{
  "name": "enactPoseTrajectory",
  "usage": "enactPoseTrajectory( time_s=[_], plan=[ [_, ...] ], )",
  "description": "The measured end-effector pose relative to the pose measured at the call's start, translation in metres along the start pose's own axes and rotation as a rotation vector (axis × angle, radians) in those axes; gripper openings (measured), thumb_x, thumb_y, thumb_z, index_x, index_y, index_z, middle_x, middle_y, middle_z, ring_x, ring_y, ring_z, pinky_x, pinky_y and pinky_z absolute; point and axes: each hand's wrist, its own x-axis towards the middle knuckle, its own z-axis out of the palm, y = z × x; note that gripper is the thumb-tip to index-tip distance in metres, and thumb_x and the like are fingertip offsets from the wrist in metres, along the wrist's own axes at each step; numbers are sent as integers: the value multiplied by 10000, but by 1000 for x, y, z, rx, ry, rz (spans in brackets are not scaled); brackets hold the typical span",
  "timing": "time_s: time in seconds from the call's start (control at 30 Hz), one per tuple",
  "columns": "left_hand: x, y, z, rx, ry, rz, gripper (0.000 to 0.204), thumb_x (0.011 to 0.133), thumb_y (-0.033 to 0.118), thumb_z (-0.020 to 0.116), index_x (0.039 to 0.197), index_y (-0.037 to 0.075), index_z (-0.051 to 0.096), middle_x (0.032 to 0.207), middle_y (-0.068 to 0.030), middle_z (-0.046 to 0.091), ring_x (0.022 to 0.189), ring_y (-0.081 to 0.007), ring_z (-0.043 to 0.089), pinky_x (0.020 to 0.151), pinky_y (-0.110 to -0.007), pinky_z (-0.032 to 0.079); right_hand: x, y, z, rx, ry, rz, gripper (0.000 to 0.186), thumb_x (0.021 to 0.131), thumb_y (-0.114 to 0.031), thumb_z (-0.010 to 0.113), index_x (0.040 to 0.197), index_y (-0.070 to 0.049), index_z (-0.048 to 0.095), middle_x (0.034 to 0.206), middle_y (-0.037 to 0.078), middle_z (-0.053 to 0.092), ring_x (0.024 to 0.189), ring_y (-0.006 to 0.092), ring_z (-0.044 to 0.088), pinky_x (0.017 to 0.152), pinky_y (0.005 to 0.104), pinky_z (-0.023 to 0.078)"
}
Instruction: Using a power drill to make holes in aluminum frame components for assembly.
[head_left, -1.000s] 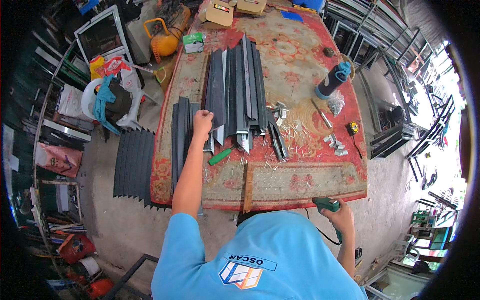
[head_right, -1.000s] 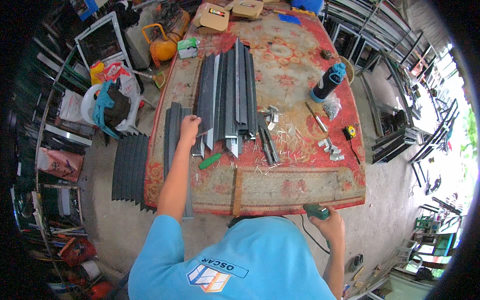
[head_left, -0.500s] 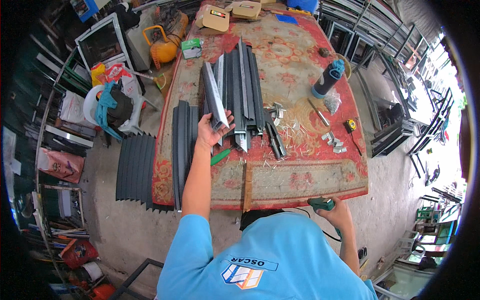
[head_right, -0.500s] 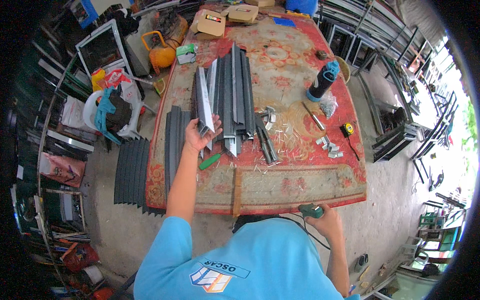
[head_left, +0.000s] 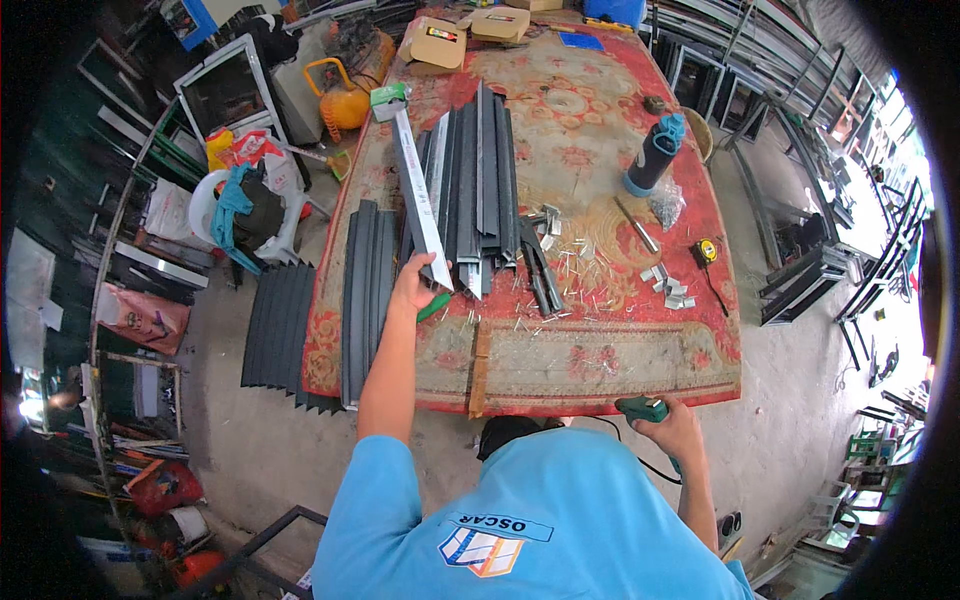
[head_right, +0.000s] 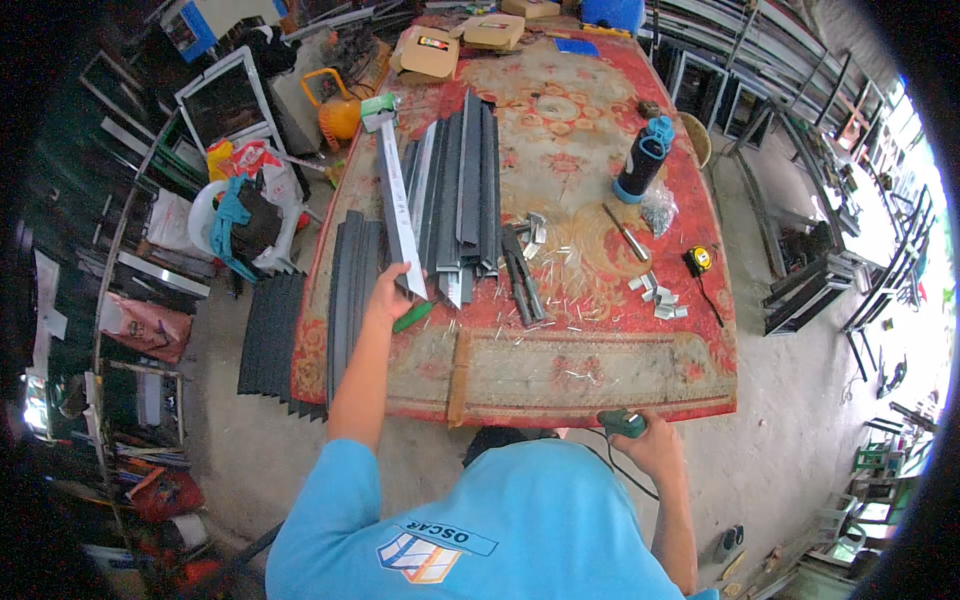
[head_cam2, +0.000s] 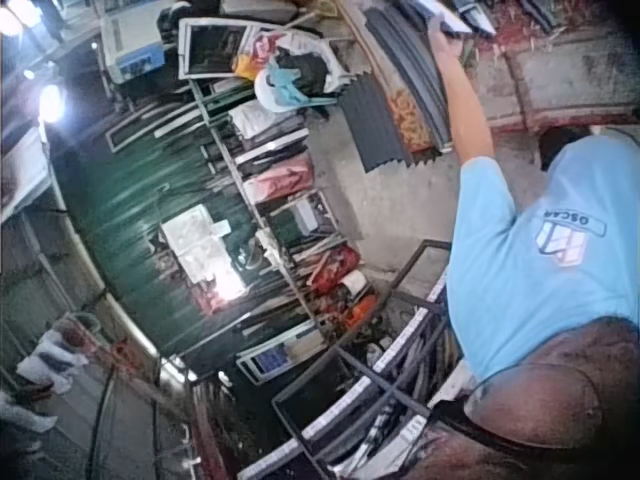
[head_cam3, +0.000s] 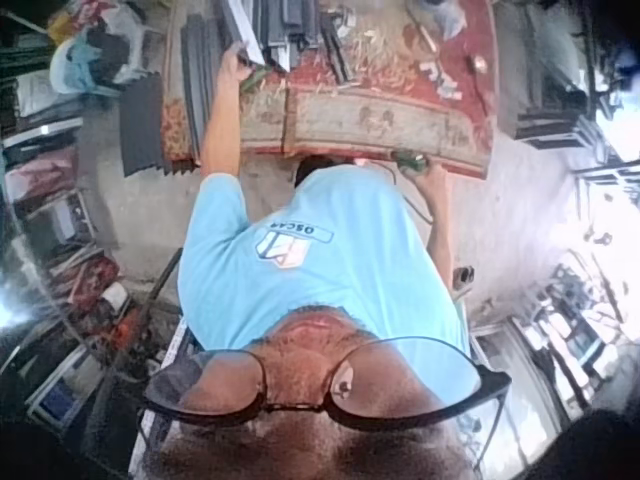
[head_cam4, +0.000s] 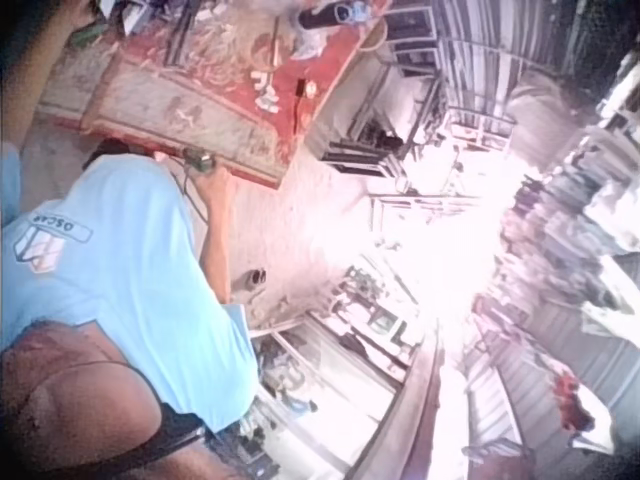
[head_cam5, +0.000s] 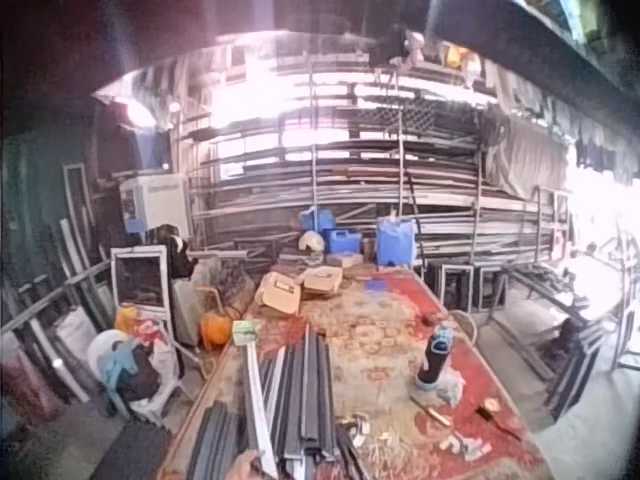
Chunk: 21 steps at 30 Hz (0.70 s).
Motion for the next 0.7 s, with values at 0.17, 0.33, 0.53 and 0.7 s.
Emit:
enactPoseTrajectory(
  time_s=[0.17, 0.33, 0.53, 0.7],
  plan=[
    [-76, -9, 63, 150, -284, 108, 588, 875, 189, 759, 1389, 52, 508, 1126, -171, 662, 1015, -351, 671, 858, -532, 587, 21, 49, -2, 56, 27, -68, 620, 660, -392, 857, 1168, -59, 738, 948, 225, 751, 947, 410, 726, 834, 481, 567],
    [-58, 12, 113, 276, -7, 220, 615, 902, 325, 809, 1394, 72, 540, 1185, -139, 689, 954, -268, 700, 810, -479, 597, 36, 63, -22, 23, 37, -82, 585, 672, -378, 851, 1131, -34, 739, 914, 243, 742, 915, 425, 726, 805, 486, 565],
    [-82, -54, 178, 1377, 215, 522, 898, 716, 472, 933, 1392, -12, 593, 1232, -194, 720, 1068, -315, 716, 939, -398, 560, 34, 84, -42, 154, -21, 2, 577, 684, -328, 847, 1156, -22, 720, 994, 225, 759, 958, 370, 742, 846, 446, 562],
    [-93, -171, 166, 1926, -225, 423, 891, 659, 393, 921, 1436, 126, 576, 1316, -158, 683, 1165, -351, 674, 964, -463, 549, 31, 104, -50, 181, -62, 78, 590, 689, -293, 855, 1176, 7, 710, 1019, 196, 768, 976, 328, 746, 880, 410, 551]
  ],
)
